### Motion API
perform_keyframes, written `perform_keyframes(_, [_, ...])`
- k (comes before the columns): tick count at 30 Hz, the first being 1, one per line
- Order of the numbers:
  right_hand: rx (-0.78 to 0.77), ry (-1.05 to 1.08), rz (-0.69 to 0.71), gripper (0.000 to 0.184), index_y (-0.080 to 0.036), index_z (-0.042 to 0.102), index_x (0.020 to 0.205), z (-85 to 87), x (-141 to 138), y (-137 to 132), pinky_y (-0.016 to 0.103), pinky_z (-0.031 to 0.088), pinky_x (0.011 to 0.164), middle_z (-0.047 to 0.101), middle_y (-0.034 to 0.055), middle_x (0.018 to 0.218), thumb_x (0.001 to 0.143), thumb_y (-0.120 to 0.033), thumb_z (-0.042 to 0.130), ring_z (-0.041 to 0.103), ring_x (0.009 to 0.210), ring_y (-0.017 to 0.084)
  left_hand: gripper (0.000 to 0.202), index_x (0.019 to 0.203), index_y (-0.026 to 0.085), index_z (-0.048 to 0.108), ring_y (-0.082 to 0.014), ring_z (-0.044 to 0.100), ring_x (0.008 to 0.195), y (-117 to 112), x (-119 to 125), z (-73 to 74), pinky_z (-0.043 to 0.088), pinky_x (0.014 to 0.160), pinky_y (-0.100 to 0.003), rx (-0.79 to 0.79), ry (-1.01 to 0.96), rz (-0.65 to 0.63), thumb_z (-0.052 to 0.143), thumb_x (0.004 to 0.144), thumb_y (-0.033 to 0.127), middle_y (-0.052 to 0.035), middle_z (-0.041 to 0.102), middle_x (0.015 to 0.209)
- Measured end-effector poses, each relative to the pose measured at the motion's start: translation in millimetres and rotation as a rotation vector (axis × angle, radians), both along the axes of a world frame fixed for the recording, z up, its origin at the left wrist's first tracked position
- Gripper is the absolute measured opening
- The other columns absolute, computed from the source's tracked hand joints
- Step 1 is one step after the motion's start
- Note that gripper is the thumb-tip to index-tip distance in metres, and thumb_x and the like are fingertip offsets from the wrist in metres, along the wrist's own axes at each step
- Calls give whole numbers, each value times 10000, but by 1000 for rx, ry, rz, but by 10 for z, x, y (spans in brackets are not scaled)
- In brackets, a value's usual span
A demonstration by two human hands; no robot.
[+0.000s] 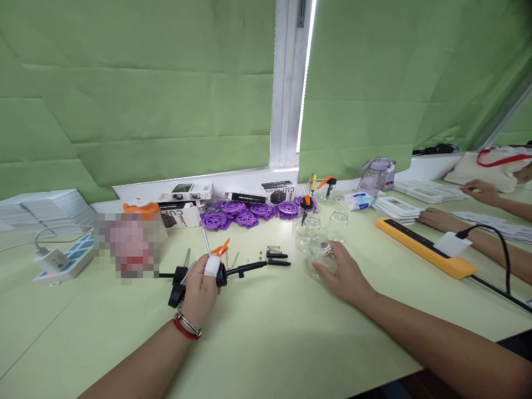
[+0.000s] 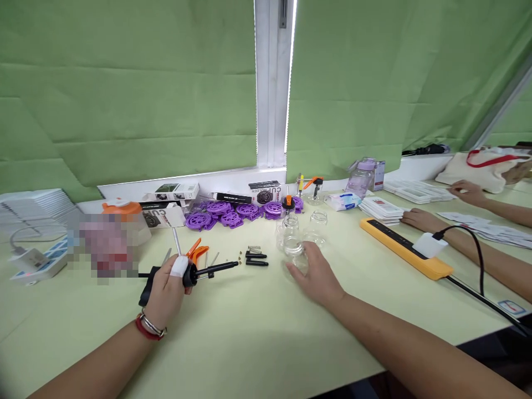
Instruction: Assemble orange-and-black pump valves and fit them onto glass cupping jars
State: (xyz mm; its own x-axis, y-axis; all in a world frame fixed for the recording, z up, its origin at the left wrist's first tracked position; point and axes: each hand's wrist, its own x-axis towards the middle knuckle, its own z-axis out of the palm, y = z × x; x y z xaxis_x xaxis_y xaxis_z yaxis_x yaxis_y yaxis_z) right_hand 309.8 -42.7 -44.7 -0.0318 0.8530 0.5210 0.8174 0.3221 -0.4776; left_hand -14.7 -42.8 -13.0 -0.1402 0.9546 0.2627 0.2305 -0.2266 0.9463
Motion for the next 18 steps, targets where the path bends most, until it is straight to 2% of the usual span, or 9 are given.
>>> perform_keyframes(4, [-129, 105, -117, 397, -195, 474, 1046, -91, 196, 68, 379, 472, 774, 557, 84, 969, 831, -529, 484, 549, 882, 232, 326, 649, 209, 510, -115, 434, 394, 10, 12, -2, 335, 388, -230, -13, -5, 2, 459, 854, 457, 22, 498, 496])
perform_keyframes(8, [-155, 88, -120, 464, -187, 458, 1151, -127, 268, 143, 434, 443, 875, 553, 112, 1083, 854, -543, 439, 521, 1034, 272, 315, 656, 214, 501, -116, 430, 384, -8, 20, 15, 321, 382, -230, -46, -14, -10, 481, 841, 468, 31, 475, 484])
perform_keyframes(11, [-61, 63, -195, 664, -156, 325, 1335, -99, 258, 131, 513, 386, 960, 470, 173, 1266, 833, -564, 473, 429, 1196, 330, 328, 640, 216, 483, -113, 421, 373, -17, 17, 30, 304, 376, -227, -52, -11, -14, 484, 838, 478, 42, 433, 462])
perform_keyframes(13, [90, 5, -239, 825, -129, 174, 1421, -28, 176, 68, 566, 338, 996, 343, 220, 1386, 809, -559, 522, 317, 1293, 370, 332, 642, 214, 482, -106, 416, 363, -21, 18, 42, 295, 370, -221, -57, -10, -16, 489, 834, 485, 47, 420, 462])
perform_keyframes(15, [285, -141, -162, 853, -132, 127, 1440, 75, 5, -26, 605, 282, 1026, 272, 227, 1438, 808, -511, 557, 232, 1341, 386, 328, 667, 208, 494, -99, 415, 361, -34, 31, 59, 289, 367, -213, -67, -16, -30, 489, 831, 492, 51, 422, 471])
perform_keyframes(18, [486, -432, 216, 599, -213, 283, 1392, 200, -387, -158, 573, 289, 1047, 415, 151, 1384, 862, -322, 540, 305, 1325, 328, 316, 737, 196, 508, -96, 423, 374, -87, 83, 88, 307, 370, -207, -115, 5, -80, 461, 842, 490, 56, 439, 496])
